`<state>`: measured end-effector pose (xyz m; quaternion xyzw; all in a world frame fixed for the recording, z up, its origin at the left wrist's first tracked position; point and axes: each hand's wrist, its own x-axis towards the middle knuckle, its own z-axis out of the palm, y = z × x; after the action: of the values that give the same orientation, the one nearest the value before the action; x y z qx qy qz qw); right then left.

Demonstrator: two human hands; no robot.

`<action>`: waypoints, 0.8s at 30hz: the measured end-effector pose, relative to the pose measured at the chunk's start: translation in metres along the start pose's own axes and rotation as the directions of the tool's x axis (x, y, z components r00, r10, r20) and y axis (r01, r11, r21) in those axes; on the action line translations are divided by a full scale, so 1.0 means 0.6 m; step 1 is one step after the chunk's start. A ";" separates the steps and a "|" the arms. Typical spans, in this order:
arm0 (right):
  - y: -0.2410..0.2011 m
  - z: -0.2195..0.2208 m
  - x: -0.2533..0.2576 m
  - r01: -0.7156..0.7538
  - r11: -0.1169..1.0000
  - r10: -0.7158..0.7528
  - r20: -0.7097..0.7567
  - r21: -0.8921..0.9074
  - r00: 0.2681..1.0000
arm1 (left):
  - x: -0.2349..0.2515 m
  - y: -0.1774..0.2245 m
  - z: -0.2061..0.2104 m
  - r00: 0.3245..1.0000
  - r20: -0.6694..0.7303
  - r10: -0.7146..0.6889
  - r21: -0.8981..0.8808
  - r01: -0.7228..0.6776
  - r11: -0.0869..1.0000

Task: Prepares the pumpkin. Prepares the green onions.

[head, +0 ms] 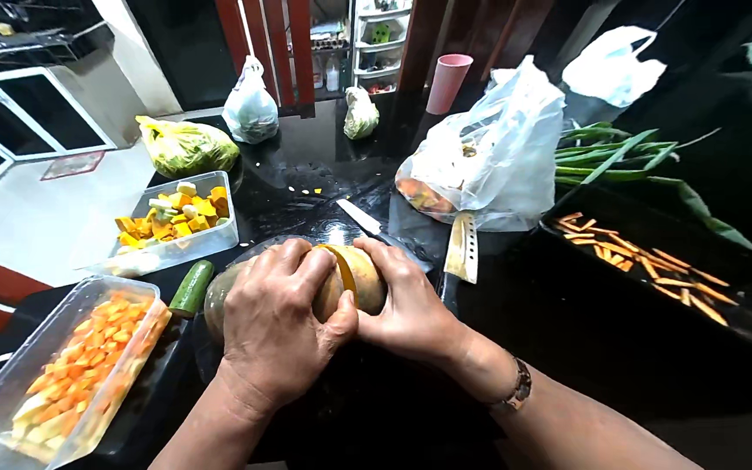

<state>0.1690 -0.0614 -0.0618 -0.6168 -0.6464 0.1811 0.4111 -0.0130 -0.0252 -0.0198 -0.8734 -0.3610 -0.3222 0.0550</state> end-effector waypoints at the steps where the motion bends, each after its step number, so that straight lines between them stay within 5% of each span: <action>1: 0.002 -0.003 0.002 -0.003 0.999 0.003 0.004 0.044 1.000 | -0.003 -0.001 -0.001 1.000 -0.005 0.010 -0.003 -0.010 1.000; 13: 0.039 -0.018 0.019 0.070 0.964 -0.087 0.055 0.255 0.995 | -0.020 -0.018 -0.008 1.000 -0.010 0.004 -0.089 -0.005 0.996; 17: 0.118 -0.059 0.034 -0.074 0.886 0.100 -0.032 0.457 0.994 | -0.038 -0.074 -0.034 0.994 0.019 -0.107 -0.419 0.105 0.902; 24: 0.115 -0.062 0.036 -0.201 0.881 0.190 0.070 0.429 0.979 | -0.036 -0.079 -0.032 0.992 0.006 -0.127 -0.480 0.114 0.870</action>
<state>0.2440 -0.0390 -0.0837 -0.5694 -0.5297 0.3690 0.5090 -0.0660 -0.0099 -0.0241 -0.8312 -0.3232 -0.4157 -0.1782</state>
